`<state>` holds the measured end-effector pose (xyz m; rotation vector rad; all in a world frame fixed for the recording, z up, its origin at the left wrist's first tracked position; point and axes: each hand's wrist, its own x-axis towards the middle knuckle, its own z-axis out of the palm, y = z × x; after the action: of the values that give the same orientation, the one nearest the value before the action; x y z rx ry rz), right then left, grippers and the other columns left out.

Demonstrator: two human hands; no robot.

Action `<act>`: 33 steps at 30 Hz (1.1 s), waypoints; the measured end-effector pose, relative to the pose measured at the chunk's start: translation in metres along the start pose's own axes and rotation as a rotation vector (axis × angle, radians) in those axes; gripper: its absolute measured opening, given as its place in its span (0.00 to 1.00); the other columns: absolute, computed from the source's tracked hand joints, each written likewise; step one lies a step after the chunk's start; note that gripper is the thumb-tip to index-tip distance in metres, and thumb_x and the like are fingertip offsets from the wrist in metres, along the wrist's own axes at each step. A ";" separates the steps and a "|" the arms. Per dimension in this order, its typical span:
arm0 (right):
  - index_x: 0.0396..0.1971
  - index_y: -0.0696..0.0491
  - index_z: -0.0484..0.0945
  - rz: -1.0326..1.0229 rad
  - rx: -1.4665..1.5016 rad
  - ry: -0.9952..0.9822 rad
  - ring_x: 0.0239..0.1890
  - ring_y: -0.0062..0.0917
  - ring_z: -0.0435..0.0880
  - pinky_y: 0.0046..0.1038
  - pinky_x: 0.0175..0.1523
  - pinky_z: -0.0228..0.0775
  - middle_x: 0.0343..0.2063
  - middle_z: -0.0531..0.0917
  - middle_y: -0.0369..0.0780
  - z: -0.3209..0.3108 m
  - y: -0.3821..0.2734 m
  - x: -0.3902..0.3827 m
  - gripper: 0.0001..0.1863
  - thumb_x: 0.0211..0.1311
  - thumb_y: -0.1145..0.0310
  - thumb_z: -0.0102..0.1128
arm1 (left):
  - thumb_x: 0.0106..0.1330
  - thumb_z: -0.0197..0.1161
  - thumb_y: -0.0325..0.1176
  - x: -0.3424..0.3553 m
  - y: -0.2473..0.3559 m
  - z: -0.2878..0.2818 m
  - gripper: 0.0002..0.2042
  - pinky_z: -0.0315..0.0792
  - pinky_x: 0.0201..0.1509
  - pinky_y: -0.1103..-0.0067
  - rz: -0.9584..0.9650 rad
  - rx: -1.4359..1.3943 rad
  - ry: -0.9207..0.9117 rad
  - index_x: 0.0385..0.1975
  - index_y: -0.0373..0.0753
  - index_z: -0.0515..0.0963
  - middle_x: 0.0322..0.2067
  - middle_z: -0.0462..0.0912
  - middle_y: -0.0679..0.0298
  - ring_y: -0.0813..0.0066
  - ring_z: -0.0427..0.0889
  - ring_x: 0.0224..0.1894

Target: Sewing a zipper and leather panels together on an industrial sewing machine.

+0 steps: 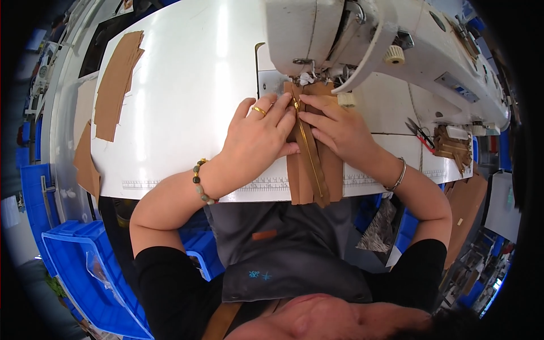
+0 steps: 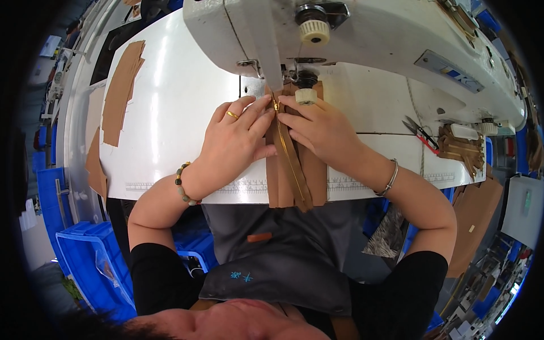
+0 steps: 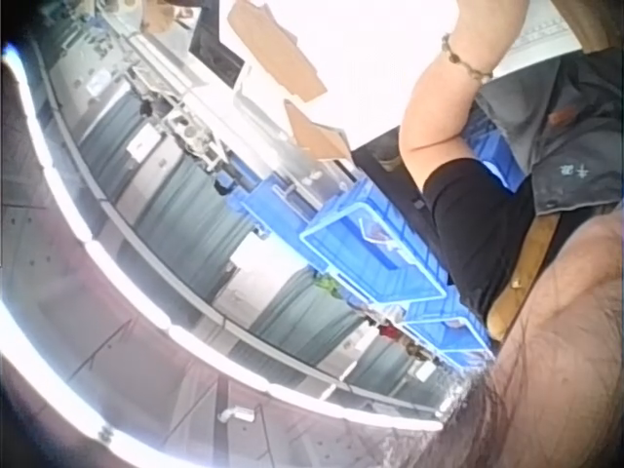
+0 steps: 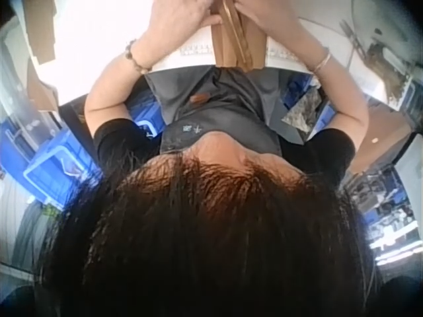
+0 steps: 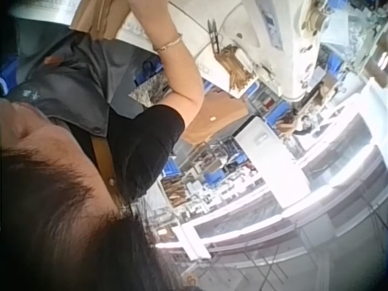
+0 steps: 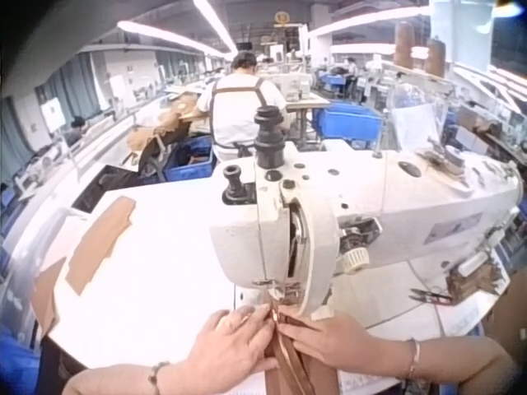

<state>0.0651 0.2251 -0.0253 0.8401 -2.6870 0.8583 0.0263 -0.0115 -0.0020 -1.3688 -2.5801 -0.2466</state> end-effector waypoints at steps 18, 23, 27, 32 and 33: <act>0.63 0.51 0.79 0.011 -0.245 -0.059 0.70 0.39 0.73 0.35 0.60 0.79 0.68 0.74 0.40 0.002 -0.007 0.005 0.34 0.51 0.71 0.71 | 0.52 0.76 0.52 0.005 -0.009 0.008 0.42 0.71 0.64 0.68 0.007 -0.001 -0.019 0.63 0.28 0.73 0.67 0.75 0.53 0.57 0.71 0.68; 0.64 0.49 0.78 0.032 -0.246 -0.089 0.71 0.40 0.72 0.35 0.60 0.79 0.69 0.73 0.40 0.000 -0.006 0.005 0.35 0.50 0.72 0.71 | 0.51 0.76 0.52 0.007 -0.010 0.010 0.42 0.71 0.65 0.68 -0.009 -0.018 -0.022 0.62 0.29 0.74 0.68 0.74 0.53 0.57 0.72 0.68; 0.66 0.49 0.76 0.026 -0.236 -0.101 0.71 0.38 0.72 0.34 0.57 0.81 0.69 0.73 0.40 -0.001 -0.007 0.004 0.36 0.52 0.71 0.71 | 0.49 0.77 0.51 0.006 -0.011 0.009 0.41 0.70 0.66 0.68 -0.012 -0.050 -0.020 0.61 0.30 0.75 0.68 0.74 0.53 0.57 0.72 0.68; 0.63 0.50 0.78 0.013 -0.302 -0.095 0.62 0.32 0.79 0.51 0.72 0.59 0.64 0.78 0.40 -0.003 -0.015 -0.004 0.34 0.54 0.62 0.74 | 0.45 0.78 0.47 0.004 -0.004 0.008 0.41 0.70 0.66 0.66 0.003 -0.096 -0.015 0.60 0.31 0.76 0.66 0.76 0.54 0.57 0.72 0.68; 0.63 0.50 0.78 0.007 -0.334 -0.081 0.60 0.31 0.79 0.51 0.73 0.58 0.64 0.78 0.39 -0.004 -0.016 -0.006 0.34 0.53 0.61 0.74 | 0.43 0.80 0.44 0.004 -0.002 0.009 0.40 0.71 0.66 0.66 0.007 -0.113 -0.007 0.59 0.32 0.75 0.63 0.78 0.55 0.56 0.73 0.68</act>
<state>0.0788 0.2191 -0.0167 0.8011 -2.7916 0.3640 0.0211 -0.0075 -0.0094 -1.4178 -2.6031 -0.3923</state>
